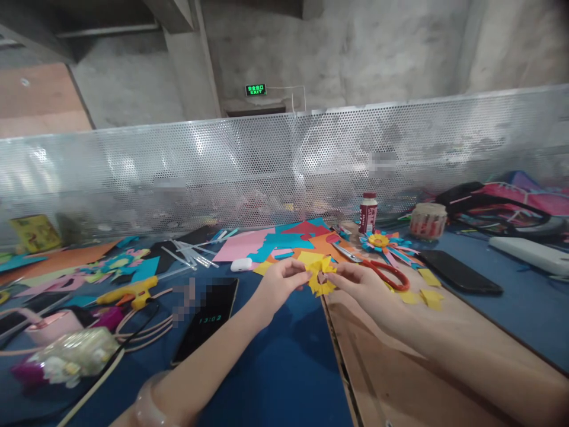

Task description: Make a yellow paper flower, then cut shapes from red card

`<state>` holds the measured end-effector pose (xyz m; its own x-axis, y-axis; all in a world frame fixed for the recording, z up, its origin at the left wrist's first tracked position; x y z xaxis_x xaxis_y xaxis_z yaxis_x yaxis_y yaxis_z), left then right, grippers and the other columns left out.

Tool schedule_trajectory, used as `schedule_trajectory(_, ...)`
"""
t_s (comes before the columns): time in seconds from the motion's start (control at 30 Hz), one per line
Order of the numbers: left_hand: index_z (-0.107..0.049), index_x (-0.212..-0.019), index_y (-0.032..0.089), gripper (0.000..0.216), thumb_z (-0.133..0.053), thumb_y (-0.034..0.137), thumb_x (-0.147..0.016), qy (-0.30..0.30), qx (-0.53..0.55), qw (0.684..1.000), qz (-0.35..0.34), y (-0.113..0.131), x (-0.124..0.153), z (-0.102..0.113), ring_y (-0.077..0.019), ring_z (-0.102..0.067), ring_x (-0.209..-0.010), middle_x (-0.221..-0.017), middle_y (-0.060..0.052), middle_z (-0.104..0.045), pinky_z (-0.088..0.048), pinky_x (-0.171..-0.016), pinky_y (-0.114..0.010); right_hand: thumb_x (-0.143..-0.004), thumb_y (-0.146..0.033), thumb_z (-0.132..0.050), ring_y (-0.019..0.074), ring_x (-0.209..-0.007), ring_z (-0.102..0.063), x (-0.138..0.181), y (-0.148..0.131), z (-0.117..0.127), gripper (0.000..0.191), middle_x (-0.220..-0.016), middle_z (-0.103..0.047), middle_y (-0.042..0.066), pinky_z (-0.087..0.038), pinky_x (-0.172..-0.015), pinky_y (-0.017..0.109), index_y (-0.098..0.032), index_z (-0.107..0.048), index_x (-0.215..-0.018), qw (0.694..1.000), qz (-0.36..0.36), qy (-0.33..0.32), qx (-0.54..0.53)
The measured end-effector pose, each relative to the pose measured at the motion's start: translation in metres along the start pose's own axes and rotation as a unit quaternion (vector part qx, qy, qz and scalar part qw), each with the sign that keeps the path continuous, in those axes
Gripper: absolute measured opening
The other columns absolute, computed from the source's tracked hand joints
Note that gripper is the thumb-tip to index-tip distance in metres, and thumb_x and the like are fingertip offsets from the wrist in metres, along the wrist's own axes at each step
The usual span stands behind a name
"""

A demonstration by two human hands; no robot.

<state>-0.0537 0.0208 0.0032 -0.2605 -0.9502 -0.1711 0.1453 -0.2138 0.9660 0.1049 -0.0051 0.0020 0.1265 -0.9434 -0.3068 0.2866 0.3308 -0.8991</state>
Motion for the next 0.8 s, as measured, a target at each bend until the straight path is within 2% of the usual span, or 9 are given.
schedule_trajectory(0.2,-0.056,-0.099,0.017,0.037,-0.067,0.031,-0.066,-0.055,-0.016,0.998,-0.003,0.006,0.008,-0.009,-0.0201,-0.057,-0.095,-0.101,-0.008,-0.062,-0.044,-0.082,-0.034,-0.072,-0.045,-0.058,0.0143,-0.065,-0.053,0.001,-0.001,-0.002,0.029,-0.07,-0.061,0.001,-0.04,-0.057,0.025,-0.017,-0.062,-0.075,0.999,0.021,-0.024,0.0)
schedule_trajectory(0.4,-0.061,-0.088,0.015,0.026,-0.063,0.034,-0.07,-0.07,-0.032,0.997,-0.019,0.009,0.007,-0.008,-0.0173,-0.059,-0.087,-0.091,-0.006,-0.065,-0.044,-0.081,-0.031,-0.073,-0.045,-0.058,0.0152,-0.071,-0.055,0.004,0.0,-0.006,0.029,-0.077,-0.061,0.002,-0.041,-0.061,0.025,-0.017,-0.06,-0.077,0.999,0.014,-0.03,-0.011)
schedule_trajectory(0.57,-0.062,-0.088,0.015,0.026,-0.063,0.033,-0.07,-0.066,-0.004,0.998,-0.013,0.007,0.005,-0.006,-0.0161,-0.058,-0.083,-0.089,-0.006,-0.065,-0.045,-0.077,-0.03,-0.075,-0.046,-0.055,0.0159,-0.074,-0.056,0.003,0.006,-0.005,0.031,-0.079,-0.061,0.002,-0.042,-0.062,0.026,-0.017,-0.058,-0.084,0.999,-0.003,-0.018,-0.045)
schedule_trajectory(0.7,-0.063,-0.088,0.016,0.025,-0.063,0.033,-0.07,-0.064,0.018,0.998,-0.02,0.003,0.004,-0.005,-0.016,-0.058,-0.083,-0.09,-0.006,-0.065,-0.046,-0.076,-0.029,-0.073,-0.045,-0.057,0.0156,-0.071,-0.056,0.001,0.009,-0.006,0.029,-0.073,-0.059,0.001,-0.042,-0.063,0.026,-0.017,-0.057,-0.078,0.999,-0.005,0.0,-0.053)
schedule_trajectory(0.8,-0.063,-0.088,0.015,0.026,-0.065,0.034,-0.068,-0.058,0.026,0.998,-0.021,0.0,0.003,-0.004,-0.016,-0.058,-0.083,-0.089,-0.006,-0.065,-0.046,-0.075,-0.029,-0.073,-0.045,-0.056,0.0167,-0.073,-0.057,0.001,0.013,-0.007,0.029,-0.076,-0.061,0.001,-0.043,-0.064,0.028,-0.017,-0.057,-0.08,0.999,-0.007,0.005,-0.051)
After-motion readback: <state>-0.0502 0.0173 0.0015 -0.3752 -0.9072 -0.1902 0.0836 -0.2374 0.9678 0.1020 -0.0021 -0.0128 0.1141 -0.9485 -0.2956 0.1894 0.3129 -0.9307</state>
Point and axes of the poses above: each hand's wrist, its own x-axis away from the middle knuckle, its own z-axis out of the back of the hand, y = z × x, the point moved 5 cm from there along -x, towards the middle knuckle
